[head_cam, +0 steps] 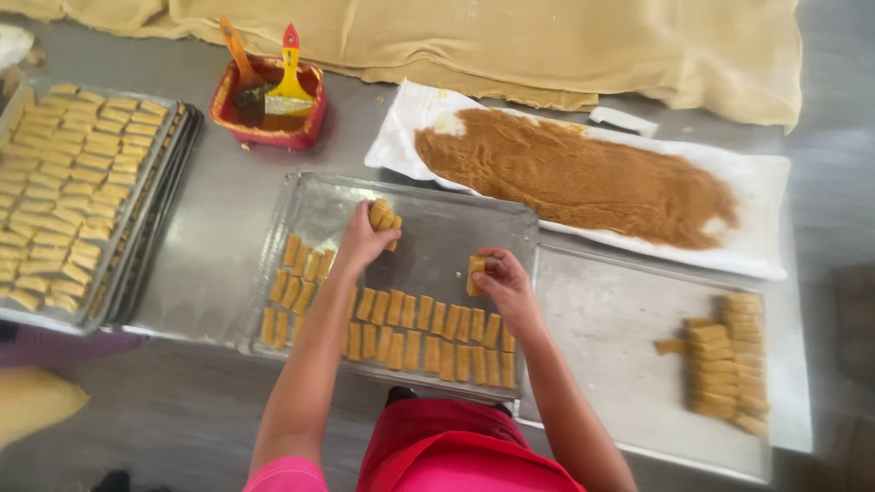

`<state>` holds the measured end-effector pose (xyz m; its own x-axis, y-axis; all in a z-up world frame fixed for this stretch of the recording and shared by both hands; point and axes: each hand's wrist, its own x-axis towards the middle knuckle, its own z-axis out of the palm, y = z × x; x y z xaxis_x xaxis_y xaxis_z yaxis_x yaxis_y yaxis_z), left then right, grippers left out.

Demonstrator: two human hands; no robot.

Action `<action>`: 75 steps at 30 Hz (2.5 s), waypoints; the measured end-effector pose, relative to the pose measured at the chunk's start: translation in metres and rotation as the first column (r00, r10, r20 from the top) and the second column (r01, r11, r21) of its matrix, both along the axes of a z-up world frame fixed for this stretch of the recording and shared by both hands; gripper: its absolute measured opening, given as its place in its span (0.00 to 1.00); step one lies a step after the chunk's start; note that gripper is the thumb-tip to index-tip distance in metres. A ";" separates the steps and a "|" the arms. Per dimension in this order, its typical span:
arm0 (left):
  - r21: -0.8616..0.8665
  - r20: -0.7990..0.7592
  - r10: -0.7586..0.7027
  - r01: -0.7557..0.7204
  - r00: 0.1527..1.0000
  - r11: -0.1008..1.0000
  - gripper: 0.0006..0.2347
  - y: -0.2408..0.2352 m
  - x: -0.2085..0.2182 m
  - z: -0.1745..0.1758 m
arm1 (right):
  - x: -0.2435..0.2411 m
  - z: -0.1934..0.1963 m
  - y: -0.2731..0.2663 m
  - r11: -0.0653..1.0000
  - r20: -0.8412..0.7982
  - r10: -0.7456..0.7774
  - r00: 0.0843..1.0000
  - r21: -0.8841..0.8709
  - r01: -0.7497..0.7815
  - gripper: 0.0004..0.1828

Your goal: The person assembles small rectangular pastry pieces by hand, picking them up from a tray and arranging them in neat rows on a metal baking sheet. The person handles the pastry pieces one at a time, ensuring they are aligned properly on the tray.

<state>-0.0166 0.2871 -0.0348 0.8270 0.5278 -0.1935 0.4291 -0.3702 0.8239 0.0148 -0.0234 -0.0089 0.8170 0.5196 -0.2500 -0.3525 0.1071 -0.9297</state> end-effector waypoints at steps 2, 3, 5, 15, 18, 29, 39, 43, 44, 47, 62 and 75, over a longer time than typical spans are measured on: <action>0.123 -0.131 -0.090 0.106 0.987 0.987 0.34 0.039 0.019 -0.010 | -0.015 0.005 0.030 0.999 0.046 -0.003 0.999 -0.041 0.004 0.20; 0.168 -0.220 -0.119 0.158 0.968 0.973 0.35 0.052 0.027 -0.013 | -0.021 0.008 0.045 0.999 0.031 -0.009 0.999 -0.038 0.010 0.20; 0.262 -0.322 -0.146 0.236 0.936 0.936 0.35 0.069 0.031 -0.014 | -0.029 0.014 0.069 0.999 0.013 -0.028 1.000 -0.041 0.028 0.20; -0.371 0.328 -0.340 0.451 0.881 0.812 0.19 0.031 -0.053 0.064 | -0.048 0.041 0.129 0.999 0.069 -0.039 0.997 -0.014 0.040 0.18; -0.681 0.339 -0.260 0.427 0.904 0.595 0.18 0.027 -0.079 0.075 | -0.054 0.045 0.142 0.994 0.148 0.006 0.989 -0.105 0.009 0.17; -0.877 0.262 0.349 0.071 0.900 0.476 0.14 0.084 -0.133 0.021 | -0.035 0.004 0.195 0.979 0.264 0.105 0.959 -0.194 -0.054 0.09; -0.919 0.234 0.396 0.069 0.888 0.388 0.10 0.095 -0.164 0.030 | -0.056 -0.003 0.245 0.842 0.714 0.396 0.577 -0.533 0.082 0.15; -0.881 0.302 0.326 0.132 0.896 0.455 0.09 0.086 -0.161 0.024 | -0.060 0.030 0.243 0.885 0.458 0.332 0.825 -0.455 -0.103 0.15; -0.876 0.304 0.311 0.136 0.901 0.462 0.08 0.084 -0.160 0.022 | -0.061 0.041 0.238 0.903 0.474 0.356 0.805 -0.397 -0.165 0.16; -0.872 0.316 0.266 0.169 0.911 0.460 0.07 0.081 -0.154 0.024 | -0.063 0.064 0.230 0.922 0.536 0.383 0.753 -0.269 -0.278 0.16; -0.949 0.214 0.438 0.080 0.873 0.304 0.07 0.084 -0.141 0.007 | -0.050 -0.012 0.212 0.969 0.294 0.249 0.923 -0.073 -0.238 0.09; -0.908 0.168 0.296 0.031 0.940 0.418 0.13 0.083 -0.141 0.002 | -0.056 0.032 0.228 0.893 0.563 0.371 0.738 -0.434 -0.119 0.18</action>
<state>-0.1573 0.3701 -0.0324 0.8596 0.2991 -0.4142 0.1125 0.6799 0.7246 -0.0415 0.2049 0.0233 0.7075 0.7042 0.0591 0.3445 -0.2708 -0.8989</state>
